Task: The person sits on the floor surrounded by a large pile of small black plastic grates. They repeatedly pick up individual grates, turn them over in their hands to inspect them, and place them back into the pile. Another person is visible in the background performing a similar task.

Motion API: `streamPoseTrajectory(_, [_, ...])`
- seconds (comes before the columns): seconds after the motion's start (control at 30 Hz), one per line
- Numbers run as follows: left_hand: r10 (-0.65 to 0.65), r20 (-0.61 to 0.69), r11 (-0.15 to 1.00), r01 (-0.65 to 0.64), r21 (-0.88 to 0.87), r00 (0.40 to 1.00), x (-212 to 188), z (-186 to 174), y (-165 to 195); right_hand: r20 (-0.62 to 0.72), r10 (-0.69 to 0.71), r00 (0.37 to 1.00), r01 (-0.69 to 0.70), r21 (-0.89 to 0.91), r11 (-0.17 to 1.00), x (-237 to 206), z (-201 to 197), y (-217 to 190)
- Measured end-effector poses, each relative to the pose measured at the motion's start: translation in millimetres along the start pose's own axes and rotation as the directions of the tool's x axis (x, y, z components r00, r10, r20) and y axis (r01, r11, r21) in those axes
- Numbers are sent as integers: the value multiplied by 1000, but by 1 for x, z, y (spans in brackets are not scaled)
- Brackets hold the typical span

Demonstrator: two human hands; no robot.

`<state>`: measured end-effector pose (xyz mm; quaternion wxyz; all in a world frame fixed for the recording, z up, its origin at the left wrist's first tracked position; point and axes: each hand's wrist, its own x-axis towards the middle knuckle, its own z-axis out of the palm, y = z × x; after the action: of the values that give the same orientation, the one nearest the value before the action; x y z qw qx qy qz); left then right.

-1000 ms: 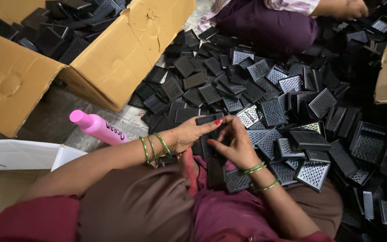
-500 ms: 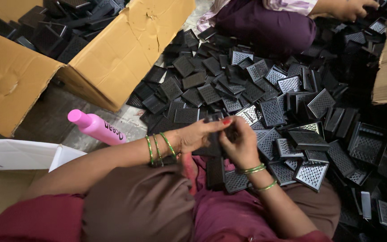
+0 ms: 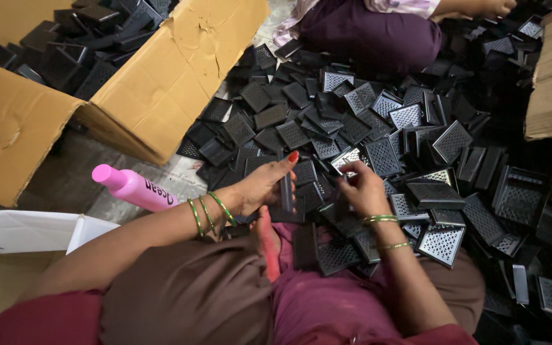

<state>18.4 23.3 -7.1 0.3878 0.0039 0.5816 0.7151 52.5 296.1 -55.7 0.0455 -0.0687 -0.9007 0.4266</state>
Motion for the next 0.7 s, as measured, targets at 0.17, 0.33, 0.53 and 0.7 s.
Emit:
streamPoseTrajectory(0.17, [-99,4,994,99,48,995,2,1,-3,-195,-173,966,4,-652,758,10,-15,69])
streamPoseTrajectory(0.33, [-94,-56,990,99,101,994,6,5,1,-364,-260,895,-93,-720,687,11,-53,97])
streamPoseTrajectory(0.53, [15,-57,985,-4,174,998,7,12,7,-428,-164,889,-77,-491,868,8,-70,130])
streamPoseTrajectory(0.7, [69,-15,961,-62,270,998,12,19,11,-555,-300,776,-296,-740,603,15,-112,165])
